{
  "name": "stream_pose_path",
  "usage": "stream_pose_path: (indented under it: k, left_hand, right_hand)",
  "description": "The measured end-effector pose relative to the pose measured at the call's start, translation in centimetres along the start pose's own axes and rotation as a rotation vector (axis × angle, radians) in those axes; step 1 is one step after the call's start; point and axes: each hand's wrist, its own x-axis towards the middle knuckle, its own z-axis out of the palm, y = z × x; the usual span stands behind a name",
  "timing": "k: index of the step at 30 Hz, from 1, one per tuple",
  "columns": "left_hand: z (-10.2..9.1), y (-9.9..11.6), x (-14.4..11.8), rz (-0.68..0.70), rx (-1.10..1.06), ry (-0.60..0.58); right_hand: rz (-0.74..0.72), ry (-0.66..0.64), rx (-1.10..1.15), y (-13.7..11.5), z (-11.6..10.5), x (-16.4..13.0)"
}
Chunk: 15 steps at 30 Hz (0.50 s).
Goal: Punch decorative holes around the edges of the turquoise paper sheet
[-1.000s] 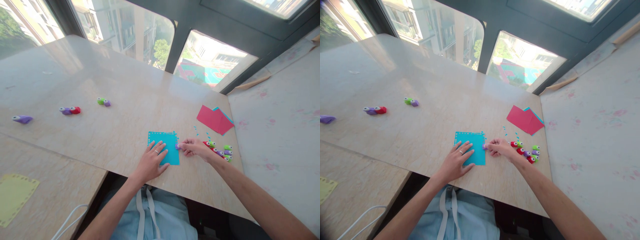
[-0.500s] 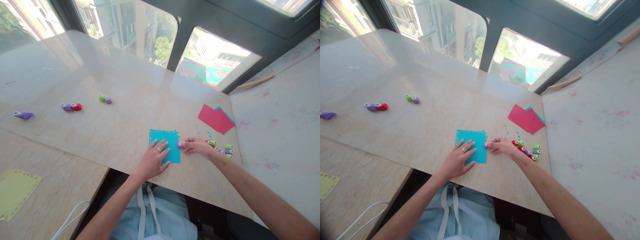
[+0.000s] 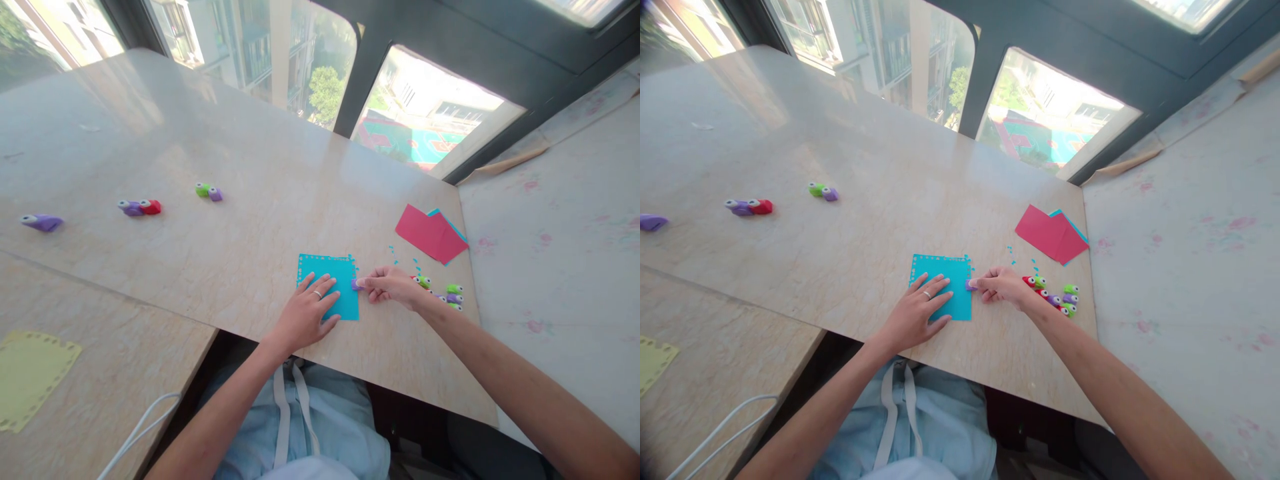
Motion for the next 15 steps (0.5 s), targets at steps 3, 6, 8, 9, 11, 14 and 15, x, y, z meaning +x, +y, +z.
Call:
stream_pose_path:
  k: [3,6,8,9,11,14,15]
  left_hand:
    - [0.10,0.01,0.02,0.002,0.008,0.009]
    - [0.16,-0.02,0.02,0.000,0.003,0.012]
    - [0.18,-0.04,0.02,-0.002,0.002,0.015]
    - [0.18,-0.04,0.03,-0.001,0.005,0.016]
    - [0.16,-0.03,0.04,0.001,0.011,0.018]
    - [0.11,0.03,0.06,0.004,0.019,0.018]
    - [0.09,0.05,0.06,0.003,0.021,0.018]
  right_hand:
    - [-0.032,-0.002,-0.024,0.37,0.04,0.14]
    - [-0.066,-0.017,-0.025,0.64,0.05,0.22]
    - [-0.069,-0.023,-0.015,0.73,0.03,0.26]
    - [-0.067,-0.021,-0.006,0.75,0.04,0.27]
    - [-0.061,-0.015,0.021,0.75,0.10,0.27]
    - [-0.051,-0.003,0.083,0.72,0.36,0.19]
    - [-0.052,-0.001,0.105,0.72,0.46,0.15]
